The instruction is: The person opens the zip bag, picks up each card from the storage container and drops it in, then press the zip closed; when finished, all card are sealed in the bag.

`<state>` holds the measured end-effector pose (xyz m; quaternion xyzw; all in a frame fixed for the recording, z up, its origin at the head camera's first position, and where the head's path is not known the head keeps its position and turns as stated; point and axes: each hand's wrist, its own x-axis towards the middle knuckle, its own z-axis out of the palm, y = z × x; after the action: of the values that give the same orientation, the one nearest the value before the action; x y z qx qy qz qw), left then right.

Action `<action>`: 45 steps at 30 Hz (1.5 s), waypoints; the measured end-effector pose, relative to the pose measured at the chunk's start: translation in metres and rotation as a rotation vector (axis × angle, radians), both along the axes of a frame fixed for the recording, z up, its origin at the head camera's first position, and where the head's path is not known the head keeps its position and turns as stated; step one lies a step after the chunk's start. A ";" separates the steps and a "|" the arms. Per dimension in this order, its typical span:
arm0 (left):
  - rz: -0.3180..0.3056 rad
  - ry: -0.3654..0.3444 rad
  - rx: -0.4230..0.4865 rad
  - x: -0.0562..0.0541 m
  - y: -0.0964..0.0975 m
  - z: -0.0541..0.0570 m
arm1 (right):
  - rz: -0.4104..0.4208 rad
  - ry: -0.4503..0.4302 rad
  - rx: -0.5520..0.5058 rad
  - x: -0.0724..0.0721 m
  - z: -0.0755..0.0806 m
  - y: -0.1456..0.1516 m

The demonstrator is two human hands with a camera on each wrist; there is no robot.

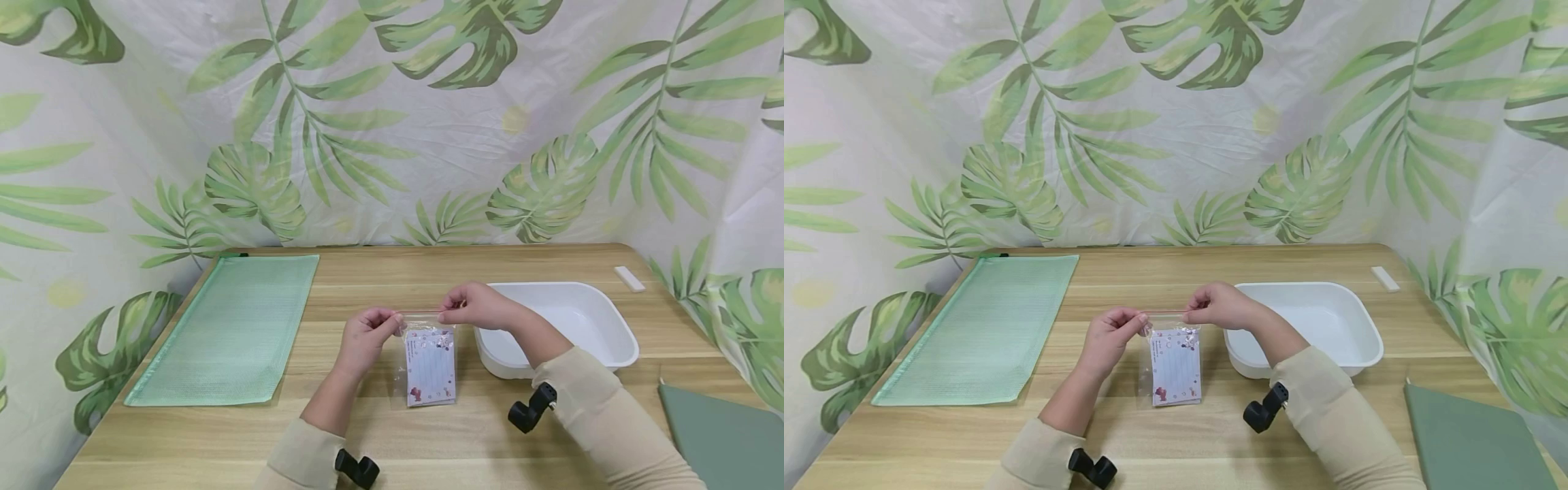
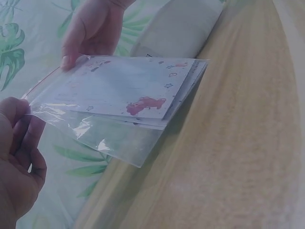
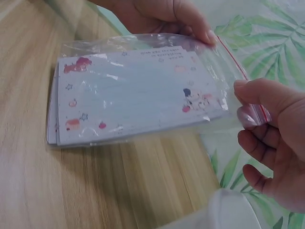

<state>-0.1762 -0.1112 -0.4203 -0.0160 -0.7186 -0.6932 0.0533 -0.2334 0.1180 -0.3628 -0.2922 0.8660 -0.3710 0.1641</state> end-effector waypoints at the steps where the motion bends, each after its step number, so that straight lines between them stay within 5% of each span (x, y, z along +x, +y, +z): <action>1: -0.001 0.005 0.001 0.000 0.000 0.000 | 0.002 -0.002 0.001 0.000 -0.001 0.002; 21: 0.023 -0.066 -0.030 0.000 -0.008 -0.002 | -0.100 -0.053 -0.006 0.002 -0.004 0.017; 29: 0.115 -0.129 -0.060 -0.018 -0.022 0.000 | -0.417 -0.203 -0.223 0.003 -0.010 -0.028; 38: 0.207 -0.169 -0.072 -0.045 -0.028 -0.021 | -0.829 -0.113 -0.369 -0.003 -0.055 -0.078; 41: 0.215 -0.164 -0.154 -0.052 -0.028 -0.033 | -0.906 -0.100 -0.385 -0.006 -0.074 -0.086; 45: 0.232 -0.117 -0.371 -0.055 -0.027 -0.040 | -0.960 -0.068 -0.358 -0.007 -0.087 -0.089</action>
<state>-0.2317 -0.1382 -0.4599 0.0974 -0.8325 -0.5383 0.0873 -0.2406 0.0285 -0.4499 0.1272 0.8196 -0.5564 -0.0496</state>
